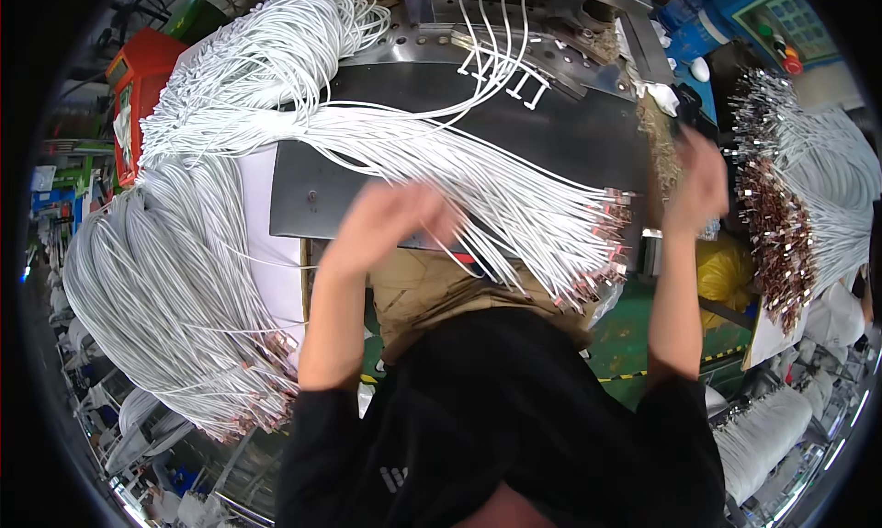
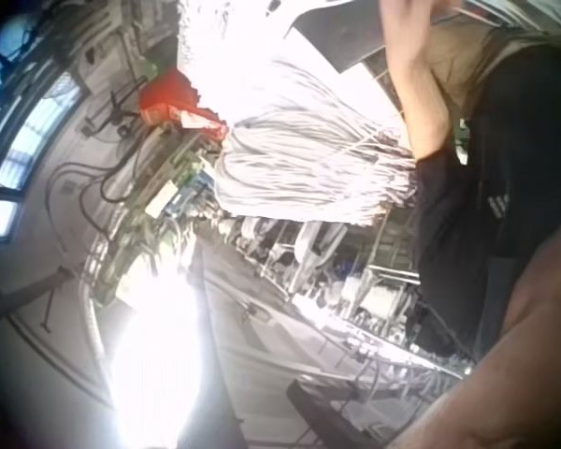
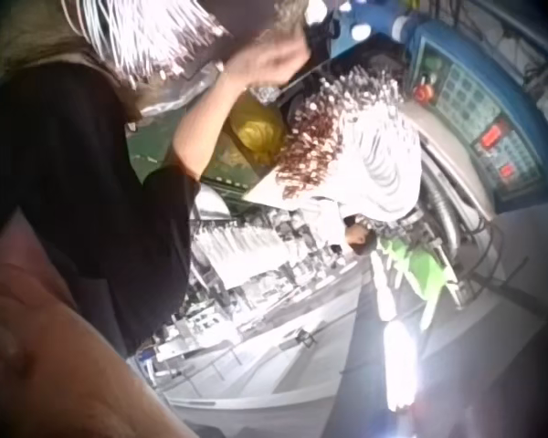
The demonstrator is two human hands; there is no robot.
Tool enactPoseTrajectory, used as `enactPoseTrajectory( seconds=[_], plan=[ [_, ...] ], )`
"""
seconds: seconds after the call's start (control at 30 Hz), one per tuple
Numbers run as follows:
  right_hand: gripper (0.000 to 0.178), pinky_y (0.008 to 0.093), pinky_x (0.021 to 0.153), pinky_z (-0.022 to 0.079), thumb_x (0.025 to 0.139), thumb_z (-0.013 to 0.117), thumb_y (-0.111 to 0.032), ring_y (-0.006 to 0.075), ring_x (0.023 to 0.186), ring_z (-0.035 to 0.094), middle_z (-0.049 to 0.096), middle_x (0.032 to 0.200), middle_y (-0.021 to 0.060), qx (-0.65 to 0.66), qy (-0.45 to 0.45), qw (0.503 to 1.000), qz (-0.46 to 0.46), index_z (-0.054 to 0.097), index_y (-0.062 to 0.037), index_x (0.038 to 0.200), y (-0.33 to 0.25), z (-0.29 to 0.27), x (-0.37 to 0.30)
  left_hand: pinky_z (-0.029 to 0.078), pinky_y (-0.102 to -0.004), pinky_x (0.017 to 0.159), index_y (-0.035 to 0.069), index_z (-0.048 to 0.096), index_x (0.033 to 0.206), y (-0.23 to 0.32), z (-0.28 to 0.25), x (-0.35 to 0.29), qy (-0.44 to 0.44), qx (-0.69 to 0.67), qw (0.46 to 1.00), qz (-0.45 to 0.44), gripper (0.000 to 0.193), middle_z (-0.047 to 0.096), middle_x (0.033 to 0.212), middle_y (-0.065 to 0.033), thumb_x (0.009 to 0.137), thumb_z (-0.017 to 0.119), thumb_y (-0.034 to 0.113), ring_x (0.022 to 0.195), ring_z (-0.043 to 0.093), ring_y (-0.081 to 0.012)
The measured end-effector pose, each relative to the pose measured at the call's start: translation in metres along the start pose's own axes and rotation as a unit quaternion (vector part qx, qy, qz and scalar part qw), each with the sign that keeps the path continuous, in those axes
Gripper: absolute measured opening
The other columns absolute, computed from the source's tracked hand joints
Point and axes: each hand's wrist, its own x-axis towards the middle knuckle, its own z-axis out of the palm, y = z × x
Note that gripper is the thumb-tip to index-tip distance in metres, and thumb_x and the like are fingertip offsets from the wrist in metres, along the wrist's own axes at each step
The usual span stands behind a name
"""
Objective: Arrange multiple white wires into a black connector template and use a pressing machine to secure them.
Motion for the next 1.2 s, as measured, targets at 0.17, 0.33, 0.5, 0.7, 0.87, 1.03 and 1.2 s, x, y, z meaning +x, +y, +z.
enactPoseTrajectory(
  seconds=[0.17,0.33,0.5,0.7,0.87,1.03,1.2],
  plan=[
    [0.014,0.0294,0.064,0.045,0.095,0.053,0.001,0.0126,0.07,0.051,0.053,0.073,0.0025,-0.105,-0.124,0.972,0.171,0.058,0.0015,0.083,0.015,-0.066,-0.168,0.051,-0.0295,0.065,-0.001,0.063,0.09,-0.12,0.004,-0.106,0.082,-0.313,0.944,-0.071,0.038,0.068,0.081,-0.0117,0.107,0.048,0.029,0.069,0.064,-0.0176],
    [0.028,0.0376,0.087,0.053,0.084,0.061,-0.003,0.0249,0.1,0.064,0.066,0.103,0.0111,-0.007,-0.297,0.919,0.26,0.063,0.0016,0.112,0.052,-0.053,-0.306,0.051,-0.0293,0.07,0.002,0.06,0.092,-0.139,0.003,-0.095,0.417,-0.285,0.863,-0.027,0.028,0.068,0.082,-0.0094,0.106,0.051,0.025,0.073,0.064,-0.0178],
    [0.044,0.0426,0.087,0.053,0.078,0.072,-0.027,0.0298,0.109,0.064,0.069,0.109,0.0111,0.295,-0.14,0.74,0.589,0.067,-0.0008,0.114,0.025,-0.038,-0.267,0.051,-0.0314,0.072,0.004,0.058,0.094,-0.157,-0.014,-0.09,0.444,-0.227,0.867,-0.021,0.019,0.067,0.087,-0.0078,0.104,0.054,0.019,0.079,0.064,-0.0195],
    [0.052,0.0373,0.088,0.054,0.084,0.075,-0.032,0.0242,0.105,0.064,0.069,0.111,0.0086,0.01,-0.428,0.83,0.356,0.061,-0.0008,0.124,0.054,-0.063,-0.277,0.053,-0.0318,0.07,0.004,0.058,0.092,-0.158,-0.008,-0.094,0.482,-0.229,0.846,-0.012,0.017,0.068,0.086,-0.0088,0.102,0.059,0.017,0.076,0.066,-0.0193],
    [0.048,0.0344,0.088,0.054,0.087,0.076,-0.022,0.0203,0.099,0.065,0.07,0.111,0.0081,-0.051,-0.476,0.77,0.422,0.059,-0.0004,0.125,0.02,-0.045,-0.235,0.054,-0.03,0.067,0.003,0.06,0.089,-0.156,-0.01,-0.093,0.497,-0.228,0.836,-0.039,0.019,0.069,0.084,-0.0098,0.101,0.061,0.019,0.072,0.067,-0.0179],
    [0.042,0.035,0.087,0.054,0.085,0.076,-0.015,0.0195,0.094,0.066,0.07,0.106,0.0091,0.101,-0.346,0.836,0.414,0.06,0.0008,0.12,-0.017,-0.035,-0.197,0.054,-0.0298,0.066,0.004,0.06,0.089,-0.162,-0.012,-0.093,0.485,-0.23,0.843,-0.039,0.021,0.07,0.082,-0.0093,0.101,0.061,0.02,0.071,0.067,-0.0174],
    [0.038,0.0339,0.084,0.055,0.089,0.072,-0.016,0.0188,0.096,0.067,0.071,0.111,0.0113,-0.009,-0.424,0.811,0.403,0.063,0.0012,0.121,-0.006,-0.037,-0.199,0.054,-0.0294,0.067,0.002,0.063,0.083,-0.169,0.0,-0.083,0.476,-0.176,0.861,-0.04,0.027,0.07,0.079,-0.0087,0.102,0.058,0.02,0.071,0.067,-0.0177]
  ],
)
